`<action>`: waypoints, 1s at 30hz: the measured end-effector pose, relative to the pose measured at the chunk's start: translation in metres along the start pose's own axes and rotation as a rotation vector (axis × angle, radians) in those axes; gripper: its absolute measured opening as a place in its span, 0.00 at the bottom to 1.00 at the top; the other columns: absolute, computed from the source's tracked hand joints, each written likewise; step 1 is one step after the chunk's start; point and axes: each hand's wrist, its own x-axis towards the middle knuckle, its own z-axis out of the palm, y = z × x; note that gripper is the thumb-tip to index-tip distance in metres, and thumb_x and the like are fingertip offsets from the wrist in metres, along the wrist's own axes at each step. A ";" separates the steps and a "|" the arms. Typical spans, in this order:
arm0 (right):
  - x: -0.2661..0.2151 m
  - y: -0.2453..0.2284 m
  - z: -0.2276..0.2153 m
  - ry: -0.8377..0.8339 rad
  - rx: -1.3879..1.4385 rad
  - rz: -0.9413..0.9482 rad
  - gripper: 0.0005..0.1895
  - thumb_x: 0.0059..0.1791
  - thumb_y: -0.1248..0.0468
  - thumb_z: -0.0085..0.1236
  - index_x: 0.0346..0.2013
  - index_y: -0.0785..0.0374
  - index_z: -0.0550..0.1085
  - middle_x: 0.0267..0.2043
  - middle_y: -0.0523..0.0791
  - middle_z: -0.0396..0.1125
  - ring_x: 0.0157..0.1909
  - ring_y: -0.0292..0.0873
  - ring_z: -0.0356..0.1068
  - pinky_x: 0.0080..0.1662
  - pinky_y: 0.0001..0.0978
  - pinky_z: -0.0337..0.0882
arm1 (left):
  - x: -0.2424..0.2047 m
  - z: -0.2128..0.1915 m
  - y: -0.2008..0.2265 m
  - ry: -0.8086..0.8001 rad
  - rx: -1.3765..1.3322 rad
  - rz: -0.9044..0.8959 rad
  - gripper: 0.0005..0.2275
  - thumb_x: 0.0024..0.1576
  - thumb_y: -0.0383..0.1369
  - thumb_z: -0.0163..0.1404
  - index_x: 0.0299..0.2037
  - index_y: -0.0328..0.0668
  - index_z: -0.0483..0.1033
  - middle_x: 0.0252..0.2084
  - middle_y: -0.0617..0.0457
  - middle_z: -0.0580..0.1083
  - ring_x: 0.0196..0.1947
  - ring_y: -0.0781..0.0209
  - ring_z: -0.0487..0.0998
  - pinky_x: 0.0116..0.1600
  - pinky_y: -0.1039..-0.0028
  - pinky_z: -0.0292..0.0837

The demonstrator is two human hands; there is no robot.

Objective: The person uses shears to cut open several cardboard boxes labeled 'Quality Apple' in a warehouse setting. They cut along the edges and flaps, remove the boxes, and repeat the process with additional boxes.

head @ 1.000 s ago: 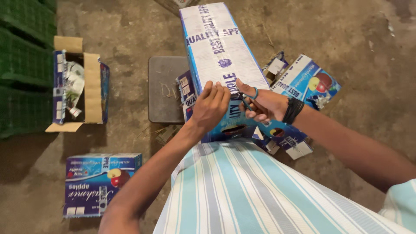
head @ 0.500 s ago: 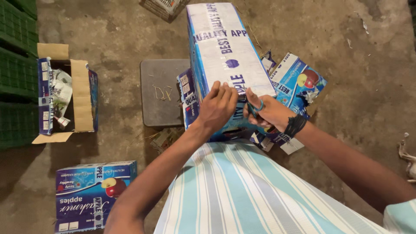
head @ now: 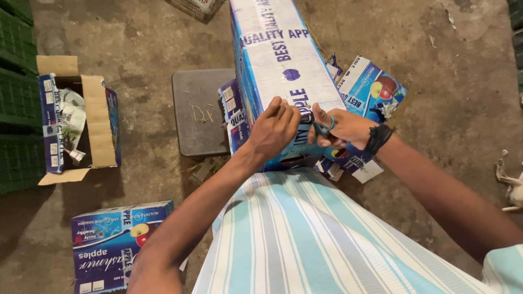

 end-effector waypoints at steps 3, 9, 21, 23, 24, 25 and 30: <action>0.001 -0.004 -0.002 0.037 -0.107 0.012 0.47 0.42 0.24 0.36 0.22 0.68 0.77 0.13 0.40 0.60 0.13 0.32 0.52 0.18 0.26 0.50 | 0.002 0.000 -0.002 -0.002 -0.012 0.040 0.10 0.52 0.25 0.51 0.42 0.26 0.75 0.37 0.40 0.76 0.45 0.50 0.80 0.66 0.66 0.64; -0.005 -0.003 -0.007 0.048 -0.080 0.010 0.47 0.45 0.25 0.37 0.20 0.69 0.73 0.13 0.39 0.56 0.13 0.31 0.50 0.17 0.25 0.49 | 0.003 0.000 0.003 -0.072 -0.006 0.067 0.08 0.53 0.23 0.51 0.41 0.26 0.75 0.35 0.41 0.75 0.43 0.52 0.80 0.67 0.67 0.65; -0.014 0.001 0.023 0.174 -0.060 0.048 0.45 0.46 0.27 0.38 0.20 0.69 0.76 0.12 0.39 0.56 0.13 0.32 0.51 0.19 0.26 0.51 | -0.007 -0.004 0.015 -0.081 0.030 0.033 0.10 0.52 0.24 0.50 0.41 0.25 0.76 0.36 0.38 0.77 0.45 0.49 0.81 0.66 0.67 0.65; -0.012 0.005 0.024 0.194 -0.100 0.021 0.44 0.47 0.28 0.42 0.20 0.70 0.75 0.12 0.41 0.56 0.14 0.33 0.52 0.20 0.26 0.51 | -0.010 -0.003 0.017 -0.081 0.008 0.027 0.09 0.51 0.24 0.50 0.40 0.25 0.76 0.36 0.39 0.77 0.46 0.48 0.81 0.66 0.66 0.65; -0.011 0.008 0.024 0.193 -0.085 -0.004 0.43 0.47 0.29 0.45 0.20 0.70 0.74 0.13 0.41 0.57 0.14 0.33 0.52 0.20 0.27 0.51 | -0.012 -0.003 0.018 -0.075 0.013 0.021 0.09 0.52 0.25 0.50 0.41 0.26 0.76 0.37 0.39 0.77 0.46 0.49 0.81 0.66 0.66 0.65; -0.010 0.012 0.025 0.193 -0.069 -0.029 0.42 0.47 0.30 0.49 0.21 0.70 0.73 0.13 0.41 0.57 0.15 0.33 0.52 0.20 0.27 0.51 | -0.015 -0.004 0.019 -0.069 0.018 0.014 0.10 0.53 0.25 0.50 0.41 0.26 0.76 0.38 0.39 0.77 0.47 0.49 0.80 0.66 0.66 0.65; -0.010 0.020 0.026 0.097 -0.015 -0.009 0.37 0.48 0.32 0.46 0.28 0.65 0.76 0.17 0.40 0.63 0.17 0.33 0.56 0.21 0.25 0.54 | -0.019 -0.001 0.012 -0.029 -0.005 -0.054 0.09 0.55 0.27 0.49 0.43 0.30 0.75 0.43 0.40 0.78 0.47 0.51 0.79 0.66 0.63 0.64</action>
